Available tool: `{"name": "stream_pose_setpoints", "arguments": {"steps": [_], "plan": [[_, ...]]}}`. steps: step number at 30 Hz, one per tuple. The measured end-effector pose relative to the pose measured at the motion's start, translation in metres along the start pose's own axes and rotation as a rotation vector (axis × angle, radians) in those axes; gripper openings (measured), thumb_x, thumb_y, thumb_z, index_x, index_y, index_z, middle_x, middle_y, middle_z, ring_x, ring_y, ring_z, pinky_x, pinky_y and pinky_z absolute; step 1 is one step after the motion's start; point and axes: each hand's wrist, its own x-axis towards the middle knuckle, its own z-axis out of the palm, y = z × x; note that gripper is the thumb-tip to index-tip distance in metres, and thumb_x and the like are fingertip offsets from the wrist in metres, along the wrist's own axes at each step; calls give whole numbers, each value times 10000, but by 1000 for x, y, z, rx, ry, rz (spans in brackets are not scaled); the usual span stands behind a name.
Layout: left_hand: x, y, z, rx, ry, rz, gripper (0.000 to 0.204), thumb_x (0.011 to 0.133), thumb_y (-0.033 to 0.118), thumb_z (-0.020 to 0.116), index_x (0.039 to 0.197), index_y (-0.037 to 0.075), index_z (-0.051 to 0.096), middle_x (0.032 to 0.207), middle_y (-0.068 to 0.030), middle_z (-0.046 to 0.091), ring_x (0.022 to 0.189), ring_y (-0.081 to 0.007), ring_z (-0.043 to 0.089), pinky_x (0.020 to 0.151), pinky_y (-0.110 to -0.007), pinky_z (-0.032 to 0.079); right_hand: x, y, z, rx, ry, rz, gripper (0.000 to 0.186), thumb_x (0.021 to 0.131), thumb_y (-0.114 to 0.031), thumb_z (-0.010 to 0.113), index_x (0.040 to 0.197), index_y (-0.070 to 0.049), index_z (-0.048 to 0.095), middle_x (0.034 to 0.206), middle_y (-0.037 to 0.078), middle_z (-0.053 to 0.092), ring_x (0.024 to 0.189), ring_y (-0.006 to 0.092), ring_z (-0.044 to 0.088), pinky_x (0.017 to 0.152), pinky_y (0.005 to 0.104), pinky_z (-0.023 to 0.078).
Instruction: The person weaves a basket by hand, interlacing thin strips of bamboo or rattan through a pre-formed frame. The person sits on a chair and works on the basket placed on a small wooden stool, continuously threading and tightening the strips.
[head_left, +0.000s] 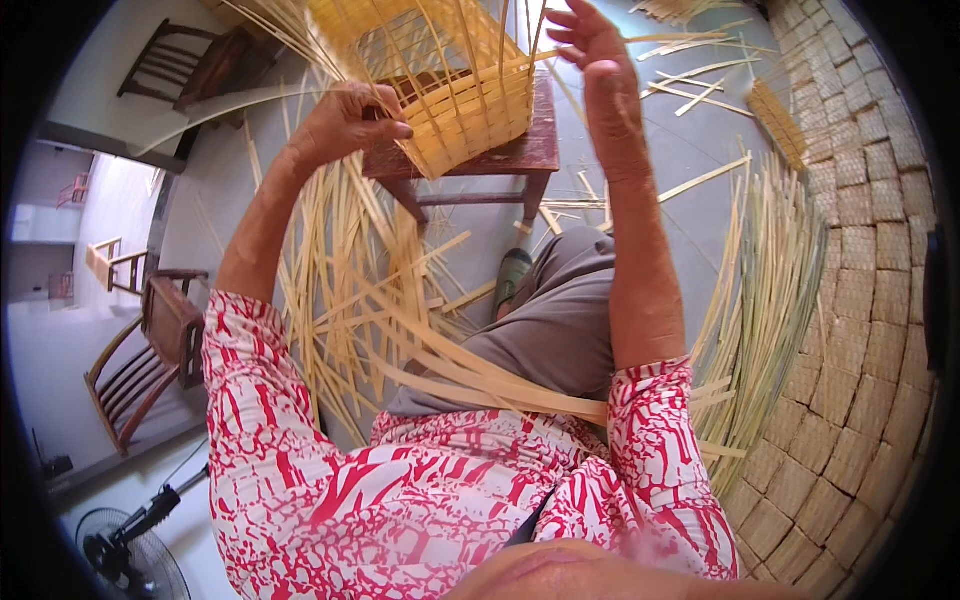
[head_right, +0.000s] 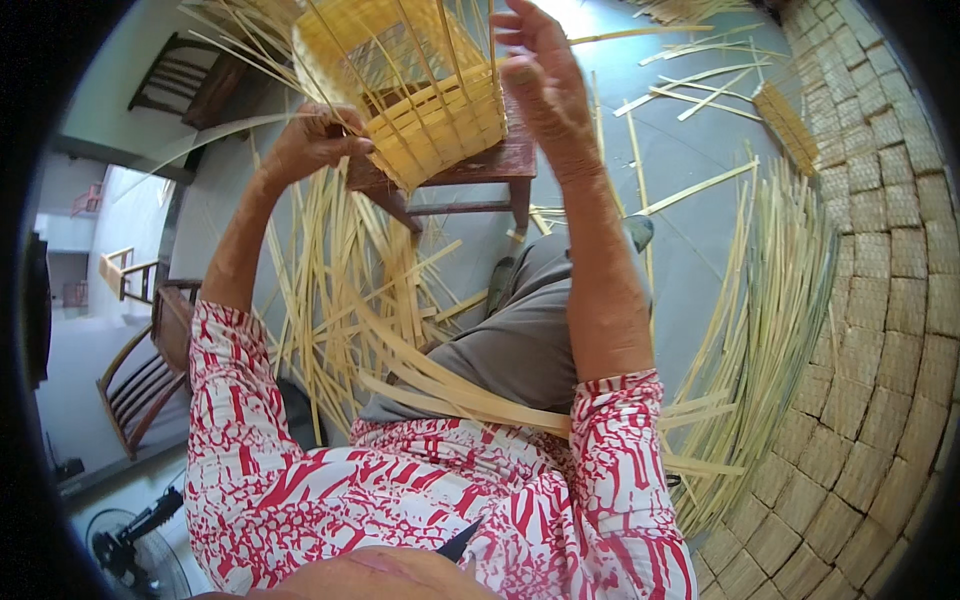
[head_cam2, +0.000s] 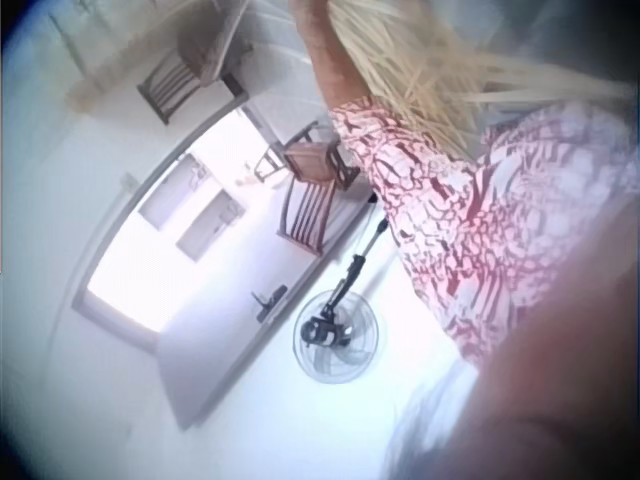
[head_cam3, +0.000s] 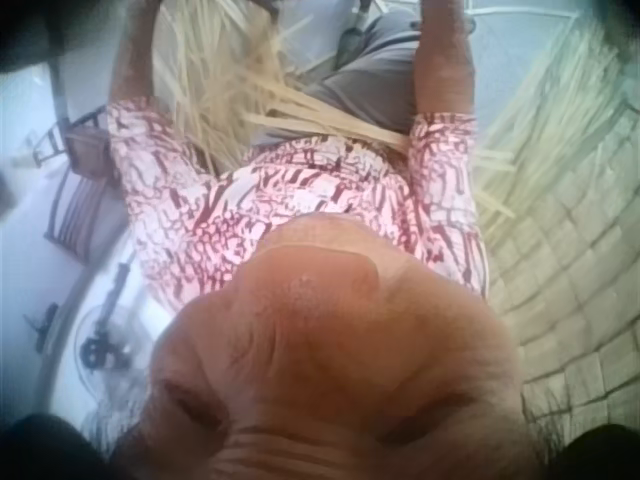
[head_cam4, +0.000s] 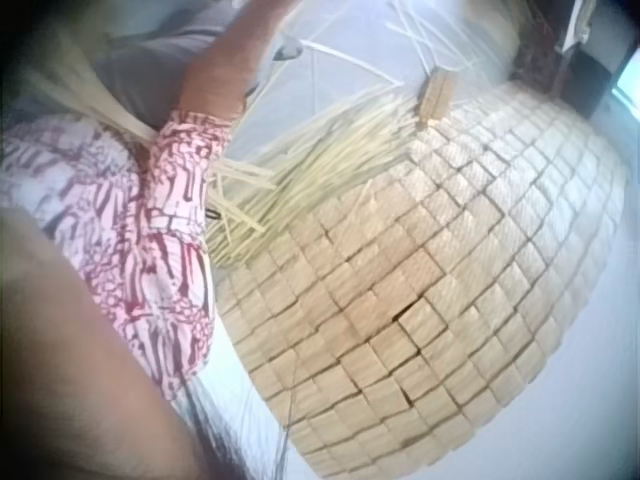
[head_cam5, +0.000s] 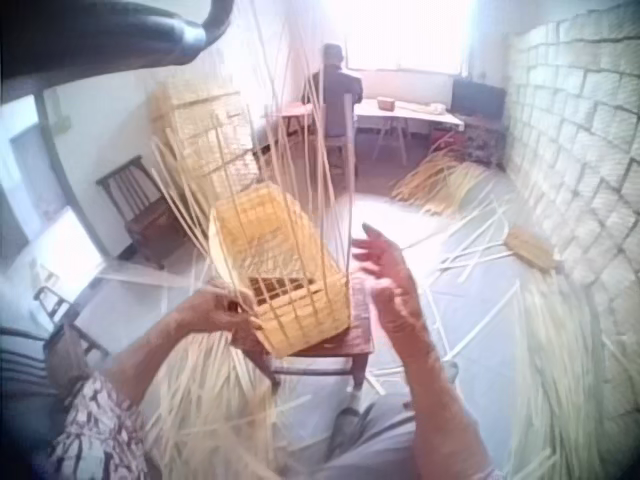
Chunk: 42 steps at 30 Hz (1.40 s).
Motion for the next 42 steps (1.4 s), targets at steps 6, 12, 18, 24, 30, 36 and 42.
{"name": "stream_pose_setpoints", "arguments": {"steps": [6,12,18,24,30,36,42], "plan": [[-28,-26,-47,140,-138,-45,123,903,98,773,821,40,701,673,36,572,583,-43,514,526,-225,436,-16,31,-14,-1113,-310,-227,267,919,-351,708,1110,-166,732,1090,53,723,1119,265,635,1026,438,430],[-33,-34,-50,120,-171,3,137,921,103,757,852,49,652,743,48,519,677,-30,479,584,-232,408,-20,33,-10,-1103,-464,11,114,944,-191,651,1022,-154,725,916,77,748,862,303,715,782,405,553],[-48,-47,-33,117,130,116,241,918,112,759,1144,42,712,913,-9,685,811,-48,629,739,-225,540,-20,32,-6,-1055,-504,138,197,953,-158,588,1081,-200,731,921,139,741,845,358,715,773,466,559],[-66,-63,35,202,904,166,815,760,286,908,1427,104,477,1349,-98,592,1184,-198,594,949,-344,530,-11,14,5,-927,-561,279,188,946,-104,602,1055,-141,751,936,102,762,865,312,736,768,412,562],[-32,-73,65,-493,1073,182,454,963,304,718,1270,47,505,1129,-82,624,1042,-162,603,892,-340,499,-19,-3,27,-747,-628,303,183,906,-45,630,1039,-102,742,901,113,755,835,310,732,747,399,562],[3,-92,57,-21,1298,249,341,1038,265,503,1266,12,512,1168,-95,612,1030,-168,600,898,-304,473,-18,-10,32,-691,-666,283,177,904,-56,625,1030,-102,738,867,120,741,746,303,711,686,387,546],[-5,-82,56,29,1334,327,402,1015,277,567,1307,5,524,1193,-89,604,1093,-156,569,957,-322,450,-19,-15,32,-723,-664,294,156,907,-95,606,983,-109,742,665,124,650,576,261,635,576,393,490]]}}
